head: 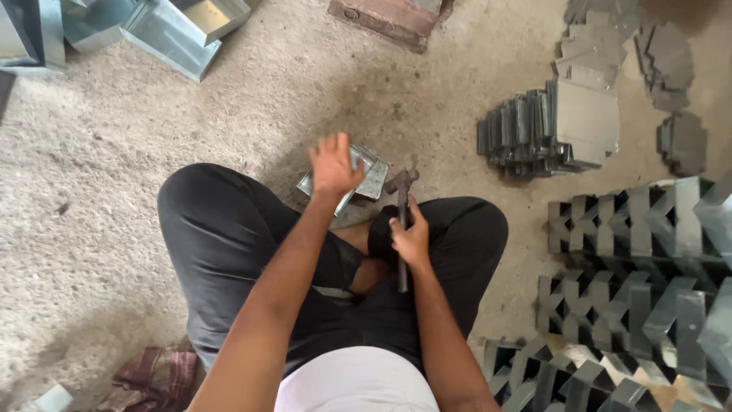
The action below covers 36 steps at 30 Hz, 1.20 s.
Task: The person sits on the floor and uses a hammer to strike a small metal box placed on a metal block. They repeatedly hit the box, adjust its position, and then place the finished piece onto a nearby stack of similar metal boxes.
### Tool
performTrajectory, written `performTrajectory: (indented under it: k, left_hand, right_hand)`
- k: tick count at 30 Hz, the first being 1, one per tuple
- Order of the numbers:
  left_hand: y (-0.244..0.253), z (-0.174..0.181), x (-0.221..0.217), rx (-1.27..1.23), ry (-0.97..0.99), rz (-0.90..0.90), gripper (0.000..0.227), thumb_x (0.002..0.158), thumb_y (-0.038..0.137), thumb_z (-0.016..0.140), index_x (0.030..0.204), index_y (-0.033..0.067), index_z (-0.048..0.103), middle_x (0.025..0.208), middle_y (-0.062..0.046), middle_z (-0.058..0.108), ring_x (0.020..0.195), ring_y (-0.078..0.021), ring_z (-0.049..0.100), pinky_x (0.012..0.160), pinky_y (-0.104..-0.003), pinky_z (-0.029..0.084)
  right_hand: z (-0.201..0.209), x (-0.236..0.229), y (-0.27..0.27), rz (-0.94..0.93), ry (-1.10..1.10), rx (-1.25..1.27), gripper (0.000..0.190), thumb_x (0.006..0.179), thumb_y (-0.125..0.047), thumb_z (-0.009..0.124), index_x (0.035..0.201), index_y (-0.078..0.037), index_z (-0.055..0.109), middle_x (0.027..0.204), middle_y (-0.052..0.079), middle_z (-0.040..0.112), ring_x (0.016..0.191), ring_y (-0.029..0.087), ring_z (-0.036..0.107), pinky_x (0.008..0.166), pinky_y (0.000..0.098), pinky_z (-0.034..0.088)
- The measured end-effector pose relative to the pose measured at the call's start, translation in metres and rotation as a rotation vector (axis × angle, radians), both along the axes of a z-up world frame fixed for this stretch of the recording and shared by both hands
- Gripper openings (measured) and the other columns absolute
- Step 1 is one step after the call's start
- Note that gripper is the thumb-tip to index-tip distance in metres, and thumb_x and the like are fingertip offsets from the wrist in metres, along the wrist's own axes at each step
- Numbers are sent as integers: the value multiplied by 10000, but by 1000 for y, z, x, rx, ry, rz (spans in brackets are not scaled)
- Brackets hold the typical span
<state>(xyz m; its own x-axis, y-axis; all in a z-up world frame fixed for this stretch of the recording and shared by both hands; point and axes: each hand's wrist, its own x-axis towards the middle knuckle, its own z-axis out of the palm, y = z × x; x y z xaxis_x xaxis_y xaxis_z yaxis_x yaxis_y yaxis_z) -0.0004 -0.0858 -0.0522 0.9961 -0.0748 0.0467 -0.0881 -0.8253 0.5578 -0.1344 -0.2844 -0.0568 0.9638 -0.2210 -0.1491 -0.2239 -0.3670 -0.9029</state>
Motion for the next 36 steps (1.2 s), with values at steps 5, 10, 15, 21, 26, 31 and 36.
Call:
performTrajectory:
  k: [5, 10, 15, 21, 26, 31, 36]
  left_hand:
    - [-16, -4, -40, 69, 200, -268, 367, 892, 203, 633, 1238, 94, 572, 1103, -145, 651, 1020, -389, 658, 793, -560, 545]
    - [-6, -45, -37, 204, -85, -168, 220, 916, 207, 639, 1128, 152, 651, 1022, -92, 684, 930, -331, 689, 703, -510, 556]
    - [6, -35, -30, 261, -326, -121, 288, 941, 407, 640, 935, 122, 677, 896, -68, 689, 835, -311, 684, 644, -483, 536]
    - [13, 21, 3, 178, 171, -78, 567, 1075, 535, 411, 870, 123, 743, 761, -183, 712, 688, -351, 732, 594, -481, 560]
    - [16, 41, 3, 127, 16, -69, 579, 1015, 509, 445, 802, 100, 795, 782, -196, 737, 742, -421, 730, 659, -516, 568]
    - [15, 40, 2, 112, 47, -67, 580, 1005, 509, 459, 801, 86, 801, 798, -199, 738, 745, -420, 729, 664, -524, 572]
    - [16, 41, 1, 121, 109, -94, 590, 1042, 491, 439, 832, 65, 789, 816, -203, 742, 777, -408, 741, 680, -524, 579]
  right_hand:
    - [4, 3, 12, -78, 13, 20, 651, 899, -5, 718, 1512, -106, 525, 730, -8, 647, 478, 72, 521, 418, 291, 447]
    - [15, 0, 16, -122, 99, 60, 642, 906, -13, 715, 1510, -124, 525, 712, 49, 632, 454, 90, 526, 404, 294, 436]
    - [22, -2, 19, -71, 0, 174, 762, 891, 4, 720, 1571, -138, 408, 787, 39, 622, 487, 80, 506, 412, 281, 436]
    - [23, -8, 14, 152, -561, -144, 764, 999, -4, 716, 1657, -139, 351, 1023, 107, 605, 825, 152, 558, 697, 329, 494]
    - [29, -13, 27, 32, 109, 279, 693, 961, -41, 684, 1590, -146, 413, 641, -20, 476, 446, 58, 405, 384, 256, 356]
    - [65, -20, 34, 51, -126, 253, 689, 995, -83, 677, 1616, -123, 382, 700, -52, 507, 503, 39, 444, 420, 236, 374]
    - [84, -26, 37, 67, -220, 157, 705, 1031, -120, 668, 1643, -142, 318, 717, -51, 496, 533, 37, 472, 453, 232, 411]
